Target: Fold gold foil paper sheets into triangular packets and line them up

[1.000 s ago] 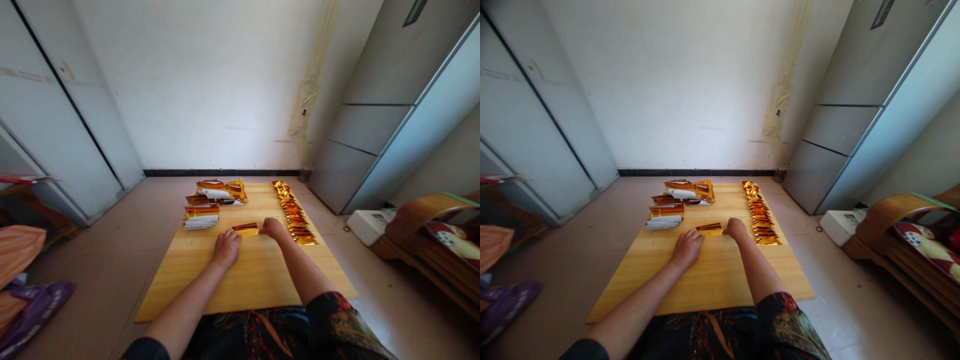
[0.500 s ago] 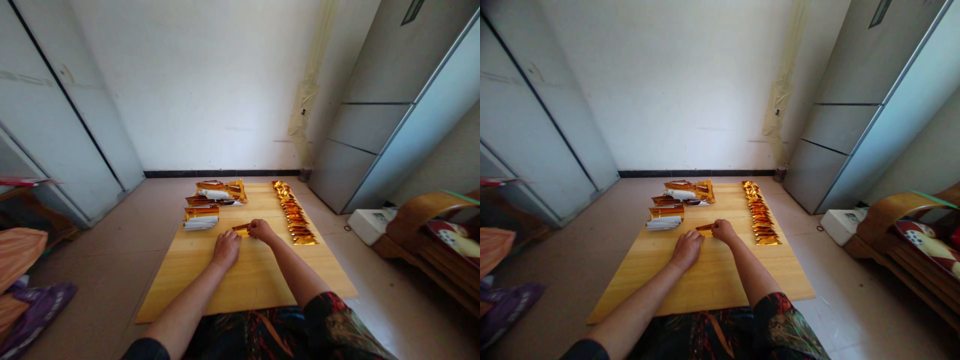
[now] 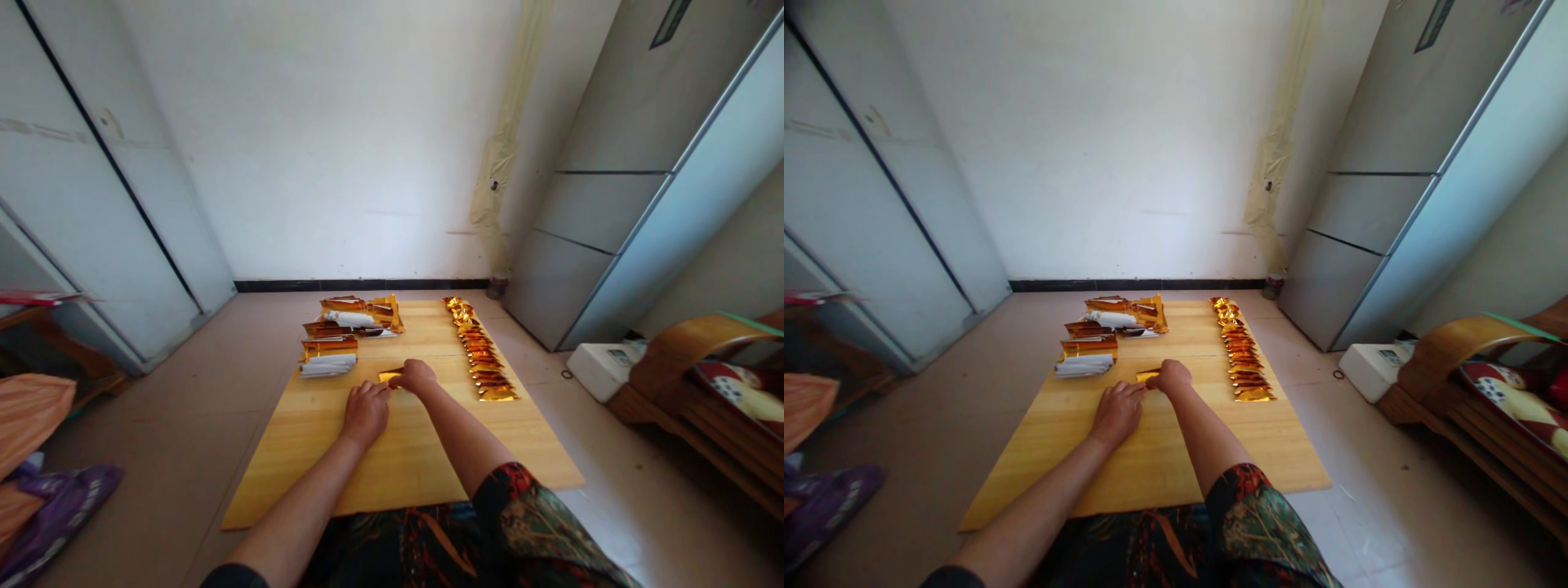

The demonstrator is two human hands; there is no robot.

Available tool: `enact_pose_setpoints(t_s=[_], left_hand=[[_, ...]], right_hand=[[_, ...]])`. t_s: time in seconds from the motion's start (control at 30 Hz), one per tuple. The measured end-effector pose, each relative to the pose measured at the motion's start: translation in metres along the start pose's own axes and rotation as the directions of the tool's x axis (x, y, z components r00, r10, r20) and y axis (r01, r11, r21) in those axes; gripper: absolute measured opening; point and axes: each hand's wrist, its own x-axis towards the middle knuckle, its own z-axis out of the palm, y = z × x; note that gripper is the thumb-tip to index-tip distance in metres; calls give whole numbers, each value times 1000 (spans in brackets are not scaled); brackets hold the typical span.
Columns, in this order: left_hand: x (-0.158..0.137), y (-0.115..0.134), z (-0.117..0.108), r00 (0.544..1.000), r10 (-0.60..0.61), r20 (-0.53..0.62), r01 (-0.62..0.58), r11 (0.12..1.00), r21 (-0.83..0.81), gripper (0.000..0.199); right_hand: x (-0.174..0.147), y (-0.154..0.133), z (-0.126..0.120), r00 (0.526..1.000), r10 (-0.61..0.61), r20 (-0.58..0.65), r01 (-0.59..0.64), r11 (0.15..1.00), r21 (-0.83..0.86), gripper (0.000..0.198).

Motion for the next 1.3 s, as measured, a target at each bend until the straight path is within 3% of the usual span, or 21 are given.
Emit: enact_pose_setpoints(t_s=[0.17,0.3,0.6,0.87,1.03,1.13,1.17,1.23,1.3], left_hand=[[0,2,-2,999,-47,11,47,999,-25,37],[-1,4,-3,998,-59,13,59,998,-35,35],[-2,2,0,999,-27,-18,27,1000,-4,32],[-2,2,0,999,-14,-42,14,1000,7,29],[4,-7,5,999,9,-37,-12,997,-74,33],[9,-15,6,999,38,-15,-39,989,-139,35],[11,-17,6,999,41,-5,-42,987,-154,35],[14,-18,5,999,37,16,-34,985,-171,36],[18,-18,4,999,18,29,-12,983,-181,33]], right_hand=[[-6,-11,-5,997,78,13,-78,997,10,56],[6,-2,-2,998,70,-4,-70,997,8,53],[26,24,-3,997,60,39,-60,998,-1,13],[19,57,-15,995,94,-35,-92,994,54,14],[11,72,-21,987,114,-114,-101,988,116,14],[2,60,-20,985,61,-162,-27,978,205,16],[0,53,-18,989,-7,-149,52,953,299,16],[-4,40,-12,981,-179,-77,195,887,419,13],[-5,30,-5,971,-240,-6,222,885,410,9]])
